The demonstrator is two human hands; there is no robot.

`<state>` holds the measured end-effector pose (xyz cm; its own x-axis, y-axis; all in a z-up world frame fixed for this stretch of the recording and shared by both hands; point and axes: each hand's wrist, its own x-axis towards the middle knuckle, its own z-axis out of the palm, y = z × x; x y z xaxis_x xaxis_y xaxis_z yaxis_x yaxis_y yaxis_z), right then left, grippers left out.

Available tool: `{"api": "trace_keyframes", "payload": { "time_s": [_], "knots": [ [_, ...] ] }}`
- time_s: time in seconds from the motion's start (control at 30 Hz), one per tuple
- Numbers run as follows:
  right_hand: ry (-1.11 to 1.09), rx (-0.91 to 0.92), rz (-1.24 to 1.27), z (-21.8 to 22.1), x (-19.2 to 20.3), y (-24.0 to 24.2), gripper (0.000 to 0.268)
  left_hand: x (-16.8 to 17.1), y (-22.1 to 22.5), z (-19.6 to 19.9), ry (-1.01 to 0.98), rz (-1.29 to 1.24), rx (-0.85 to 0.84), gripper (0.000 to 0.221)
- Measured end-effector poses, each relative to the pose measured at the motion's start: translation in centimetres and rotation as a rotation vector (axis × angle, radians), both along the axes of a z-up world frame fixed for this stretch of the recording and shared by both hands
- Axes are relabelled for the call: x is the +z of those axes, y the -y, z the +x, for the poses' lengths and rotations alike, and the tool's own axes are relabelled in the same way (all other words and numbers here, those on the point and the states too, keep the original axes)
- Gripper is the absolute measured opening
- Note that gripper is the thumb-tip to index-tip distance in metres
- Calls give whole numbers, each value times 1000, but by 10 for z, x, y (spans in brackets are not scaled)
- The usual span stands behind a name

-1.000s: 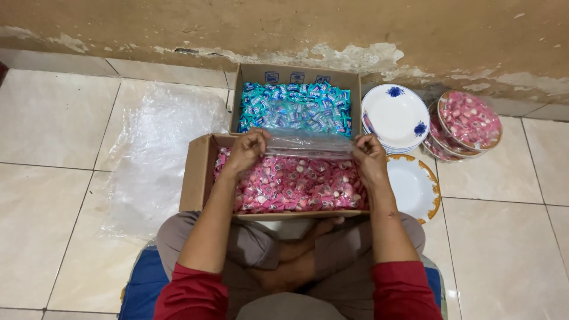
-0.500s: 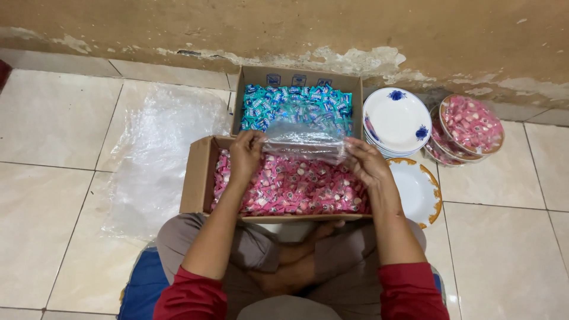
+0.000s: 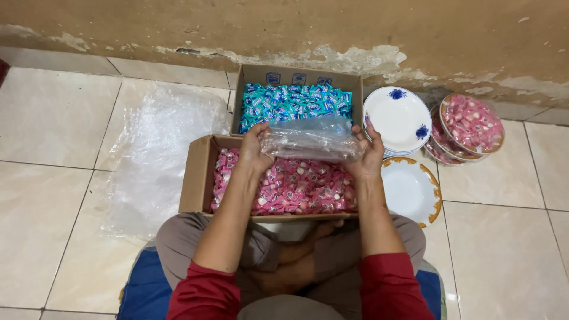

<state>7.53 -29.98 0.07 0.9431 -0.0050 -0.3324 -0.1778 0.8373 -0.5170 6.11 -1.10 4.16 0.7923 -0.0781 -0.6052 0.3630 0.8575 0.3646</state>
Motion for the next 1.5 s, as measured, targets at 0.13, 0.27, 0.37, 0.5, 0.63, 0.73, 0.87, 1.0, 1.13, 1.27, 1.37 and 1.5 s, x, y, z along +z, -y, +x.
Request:
{"api": "trace_keyframes", "payload": {
  "time_s": [0.13, 0.27, 0.37, 0.5, 0.63, 0.73, 0.87, 1.0, 1.13, 1.27, 1.37, 1.5],
  "knots": [
    [369, 172, -460, -14, 8, 6, 61, 9, -17, -3, 465, 372, -49, 35],
    [269, -65, -1425, 1, -15, 11, 44, -25, -16, -2, 738, 1161, -216, 54],
    [164, -188, -1475, 15, -47, 25, 29, -90, -25, 30, 792, 1417, -93, 32],
    [429, -69, -859, -1, -13, 25, 30, -44, -24, 7, 937, 1090, -180, 23],
    [636, 138, -1444, -7, 23, 18, 36, -22, -21, -7, 1015, 1549, -268, 46],
    [460, 387, -2162, -13, 45, -1, 54, 19, -3, -30, 967, 1791, -329, 62],
    [222, 556, -2195, -15, 75, -25, 65, 48, 6, -33, 767, 1751, -609, 97],
    [256, 554, -2222, 2, 47, -21, 63, 15, 5, -2, 607, 1784, -736, 104],
    [224, 565, -2166, 6, 29, -20, 57, -1, 4, 10, 679, 1862, -705, 82],
    [332, 420, -2241, 5, 1, -12, 52, 7, 8, 10, 715, 1887, -654, 92],
    [398, 241, -1999, -9, 17, 24, 40, -1, 3, 9, 753, 1890, -627, 90],
    [171, -182, -1709, -27, -32, 176, 31, -33, -8, 16, 907, 1946, -521, 72]
  ]
}}
